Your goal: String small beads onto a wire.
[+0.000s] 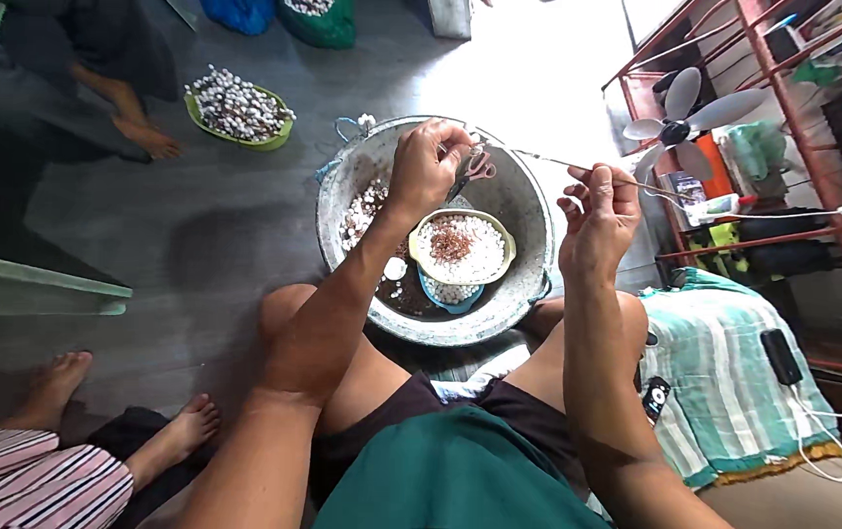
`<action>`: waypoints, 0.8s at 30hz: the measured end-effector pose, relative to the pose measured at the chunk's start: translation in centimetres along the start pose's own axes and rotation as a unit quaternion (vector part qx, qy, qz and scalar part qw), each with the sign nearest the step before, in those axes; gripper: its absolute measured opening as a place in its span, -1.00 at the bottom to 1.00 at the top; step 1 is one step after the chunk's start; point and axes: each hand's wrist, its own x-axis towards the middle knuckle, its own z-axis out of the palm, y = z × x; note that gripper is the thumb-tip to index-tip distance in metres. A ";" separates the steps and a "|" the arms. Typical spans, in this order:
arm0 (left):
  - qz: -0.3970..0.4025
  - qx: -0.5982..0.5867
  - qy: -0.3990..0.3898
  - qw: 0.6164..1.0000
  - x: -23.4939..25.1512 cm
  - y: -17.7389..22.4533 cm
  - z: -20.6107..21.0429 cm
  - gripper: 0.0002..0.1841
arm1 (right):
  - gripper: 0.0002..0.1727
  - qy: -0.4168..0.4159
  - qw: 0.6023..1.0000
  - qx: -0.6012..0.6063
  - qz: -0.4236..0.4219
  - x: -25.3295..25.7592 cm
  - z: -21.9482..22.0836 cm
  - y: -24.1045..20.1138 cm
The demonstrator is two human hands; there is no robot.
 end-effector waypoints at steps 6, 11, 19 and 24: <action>0.003 -0.008 -0.001 1.000 -0.2 0.1 0.1 -0.87 | -0.81 0.006 1.000 -0.005 -0.004 0.2 -0.6 0.7; 0.005 -0.004 -0.013 1.000 -0.3 0.0 0.2 -0.86 | -0.82 -0.005 1.000 -0.004 0.021 0.0 -0.5 0.4; 0.018 0.019 -0.011 1.000 -0.3 -0.2 0.4 -0.86 | -0.81 -0.026 0.999 -0.019 -0.006 0.1 -0.6 0.0; 0.027 0.041 -0.014 0.999 -0.5 -0.5 0.4 -0.86 | -0.82 -0.025 0.999 -0.039 -0.029 0.3 -0.7 0.2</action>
